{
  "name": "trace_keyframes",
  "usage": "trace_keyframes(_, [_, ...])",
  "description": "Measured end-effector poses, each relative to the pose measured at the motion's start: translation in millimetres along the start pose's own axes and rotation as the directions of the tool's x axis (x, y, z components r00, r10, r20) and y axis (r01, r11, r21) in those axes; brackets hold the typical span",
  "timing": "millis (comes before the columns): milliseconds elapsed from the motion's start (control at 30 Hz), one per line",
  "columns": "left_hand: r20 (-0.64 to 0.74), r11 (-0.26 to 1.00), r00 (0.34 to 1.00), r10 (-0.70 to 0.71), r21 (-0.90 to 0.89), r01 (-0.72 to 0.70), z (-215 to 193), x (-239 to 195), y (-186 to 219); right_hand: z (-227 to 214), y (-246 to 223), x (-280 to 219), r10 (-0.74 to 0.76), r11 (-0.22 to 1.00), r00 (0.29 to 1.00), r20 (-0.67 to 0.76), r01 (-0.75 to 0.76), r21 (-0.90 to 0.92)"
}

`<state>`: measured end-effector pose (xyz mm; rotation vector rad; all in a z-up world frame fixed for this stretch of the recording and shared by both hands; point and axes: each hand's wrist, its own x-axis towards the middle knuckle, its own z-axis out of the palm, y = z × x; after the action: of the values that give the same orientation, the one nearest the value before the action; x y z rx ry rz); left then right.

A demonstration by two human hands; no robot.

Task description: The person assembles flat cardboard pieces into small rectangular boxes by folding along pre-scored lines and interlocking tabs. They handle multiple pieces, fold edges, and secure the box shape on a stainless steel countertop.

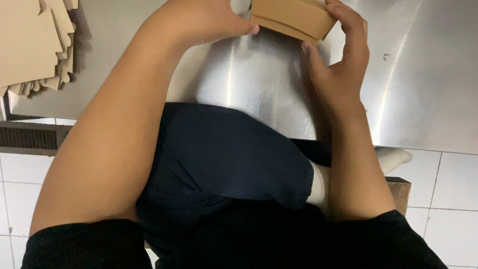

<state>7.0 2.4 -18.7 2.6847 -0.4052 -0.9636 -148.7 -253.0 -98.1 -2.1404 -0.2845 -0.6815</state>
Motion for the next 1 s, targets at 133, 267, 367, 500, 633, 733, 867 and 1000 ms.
trace_keyframes(133, [0.005,0.983,0.984,0.179,0.041,-0.179,-6,-21,8,2,4,-1,0.038,0.996,0.985,0.167,-0.024,-0.089])
trace_keyframes(267, [0.014,0.972,0.974,0.226,-0.069,-0.225,4,-18,8,9,16,-8,0.053,0.998,0.982,0.182,-0.045,-0.046])
trace_keyframes(367, [-0.014,0.963,0.967,0.255,-0.081,-0.255,11,-8,5,10,21,-8,0.099,0.995,0.977,0.186,-0.101,-0.002])
trace_keyframes(500, [-0.02,0.955,0.959,0.282,-0.091,-0.282,16,-2,3,4,15,-1,0.156,0.987,0.96,0.232,-0.161,0.003])
trace_keyframes(633, [-0.015,0.954,0.958,0.286,-0.094,-0.286,21,4,3,4,12,1,0.19,0.981,0.948,0.254,-0.194,-0.009])
trace_keyframes(733, [-0.122,0.885,0.877,0.464,0.028,-0.465,34,22,1,3,17,2,0.152,0.987,0.955,0.254,-0.158,0.003])
trace_keyframes(867, [-0.162,0.838,0.829,0.536,0.225,-0.498,50,33,11,-4,15,2,0.166,0.98,0.929,0.33,-0.192,0.048])
trace_keyframes(1000, [-0.187,0.809,0.794,0.578,0.256,-0.529,60,35,23,-21,16,5,0.238,0.964,0.903,0.358,-0.266,0.029])
